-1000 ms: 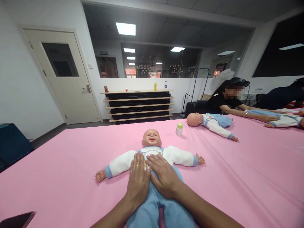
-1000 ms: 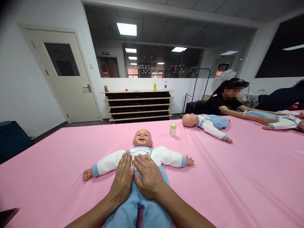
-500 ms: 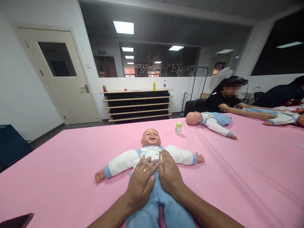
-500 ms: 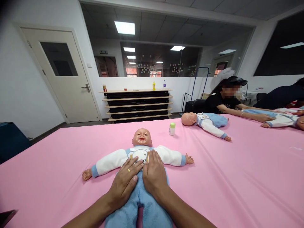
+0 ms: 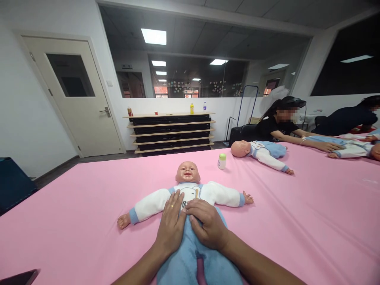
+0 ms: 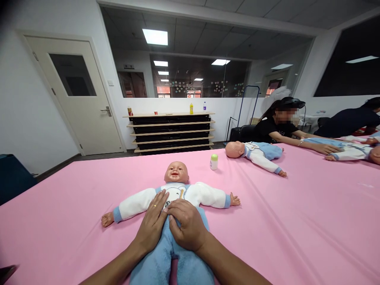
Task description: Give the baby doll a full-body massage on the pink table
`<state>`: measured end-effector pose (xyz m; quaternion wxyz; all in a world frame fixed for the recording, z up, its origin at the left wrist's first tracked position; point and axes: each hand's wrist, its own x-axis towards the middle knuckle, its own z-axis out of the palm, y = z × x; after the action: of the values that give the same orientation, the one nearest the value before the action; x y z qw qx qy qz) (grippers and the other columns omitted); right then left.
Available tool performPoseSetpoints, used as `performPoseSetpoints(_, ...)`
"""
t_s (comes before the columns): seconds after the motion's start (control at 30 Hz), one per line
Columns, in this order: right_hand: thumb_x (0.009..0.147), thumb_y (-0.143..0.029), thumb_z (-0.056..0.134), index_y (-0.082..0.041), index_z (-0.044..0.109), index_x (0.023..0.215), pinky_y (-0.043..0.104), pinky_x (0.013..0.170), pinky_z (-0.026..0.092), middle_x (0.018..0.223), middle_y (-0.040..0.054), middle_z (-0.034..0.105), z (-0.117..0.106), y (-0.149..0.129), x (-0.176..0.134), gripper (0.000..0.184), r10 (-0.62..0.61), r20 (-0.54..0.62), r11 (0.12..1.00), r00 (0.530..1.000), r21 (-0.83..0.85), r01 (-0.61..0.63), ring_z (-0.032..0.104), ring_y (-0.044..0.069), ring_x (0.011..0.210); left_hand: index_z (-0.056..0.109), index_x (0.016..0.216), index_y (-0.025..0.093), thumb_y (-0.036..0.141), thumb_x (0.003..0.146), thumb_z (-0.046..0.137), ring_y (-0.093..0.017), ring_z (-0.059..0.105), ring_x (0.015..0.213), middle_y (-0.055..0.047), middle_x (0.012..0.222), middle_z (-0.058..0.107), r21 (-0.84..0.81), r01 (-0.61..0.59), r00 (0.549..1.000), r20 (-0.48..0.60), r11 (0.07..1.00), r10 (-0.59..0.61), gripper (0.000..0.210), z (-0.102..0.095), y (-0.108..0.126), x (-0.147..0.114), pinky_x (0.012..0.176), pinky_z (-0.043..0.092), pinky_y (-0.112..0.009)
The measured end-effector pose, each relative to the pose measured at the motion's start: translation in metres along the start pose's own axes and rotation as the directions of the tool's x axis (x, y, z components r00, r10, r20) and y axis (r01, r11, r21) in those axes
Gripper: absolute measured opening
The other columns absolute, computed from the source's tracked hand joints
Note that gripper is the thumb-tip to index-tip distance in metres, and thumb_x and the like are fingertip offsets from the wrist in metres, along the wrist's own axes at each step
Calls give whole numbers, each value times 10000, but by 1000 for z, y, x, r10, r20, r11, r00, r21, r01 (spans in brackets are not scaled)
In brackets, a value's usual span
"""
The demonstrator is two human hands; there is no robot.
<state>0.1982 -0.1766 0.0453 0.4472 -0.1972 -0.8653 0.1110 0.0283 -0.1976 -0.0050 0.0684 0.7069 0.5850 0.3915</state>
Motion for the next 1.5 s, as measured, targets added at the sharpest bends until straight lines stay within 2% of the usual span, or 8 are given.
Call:
performPoseSetpoints(0.3,874,-184,488,-197,616,1248,489,1109,390,1301,97,616,10,14,-1,395,171,28,976,985,-141,-165,531,221,1263,357,1472,266,272,984,350,-211,235,1457,-53,1559,313,-15,-15,1000,-11,1000,15,488,-2,1,0,1185,231,-537)
performPoseSetpoints(0.5,907,-254,458,-136,504,1377,523,1141,339,1452,137,463,12,15,-1,487,376,42,898,926,-264,-353,407,261,1370,398,1448,272,261,967,395,-223,273,1444,-57,1543,346,10,-64,996,-61,998,64,482,-2,2,-3,1170,262,-551)
performPoseSetpoints(0.67,834,-120,424,-54,479,1383,493,1145,348,1444,173,462,16,23,-7,557,451,-45,855,891,-267,-446,404,266,1369,390,1450,257,224,951,413,-235,271,1444,-63,1538,356,66,-112,991,-72,992,117,501,-5,7,-4,1167,266,-553)
performPoseSetpoints(0.83,804,-117,457,-76,590,1243,486,1109,387,1303,167,589,12,18,-10,460,191,-154,941,969,-251,-225,484,266,1286,245,1509,260,136,914,412,-259,205,1465,-76,1551,323,131,-335,935,-73,933,346,630,-18,19,-6,1165,255,-560)
performPoseSetpoints(0.93,800,-140,462,-151,662,1047,442,1012,465,1058,117,683,5,9,-7,318,-57,-13,990,998,-132,55,585,237,1099,184,1529,234,171,904,421,-283,189,1467,-90,1570,276,83,-501,865,24,862,501,672,-28,23,-7,1171,246,-547)
performPoseSetpoints(1.0,806,-158,449,-171,670,972,416,941,498,938,100,688,2,5,-3,276,-113,84,992,990,-53,117,608,224,977,166,1535,211,245,915,425,-280,218,1459,-98,1571,272,28,-530,845,106,848,525,673,-30,24,-6,1178,250,-522)
performPoseSetpoints(1.23,848,-180,464,-189,612,1203,482,1121,336,1238,91,633,3,6,5,384,39,226,995,973,-100,-16,514,241,1218,237,1520,243,406,964,392,-244,185,1471,-51,1585,247,26,-294,936,210,955,283,599,-25,21,1,1197,222,-486)
performPoseSetpoints(1.5,883,-217,479,-179,444,1422,491,1169,294,1449,99,477,8,9,2,542,231,158,953,960,-236,-191,384,240,1381,167,1535,262,390,994,319,-202,151,1478,-27,1595,207,83,-113,980,173,990,97,577,-17,19,-1,1208,184,-492)
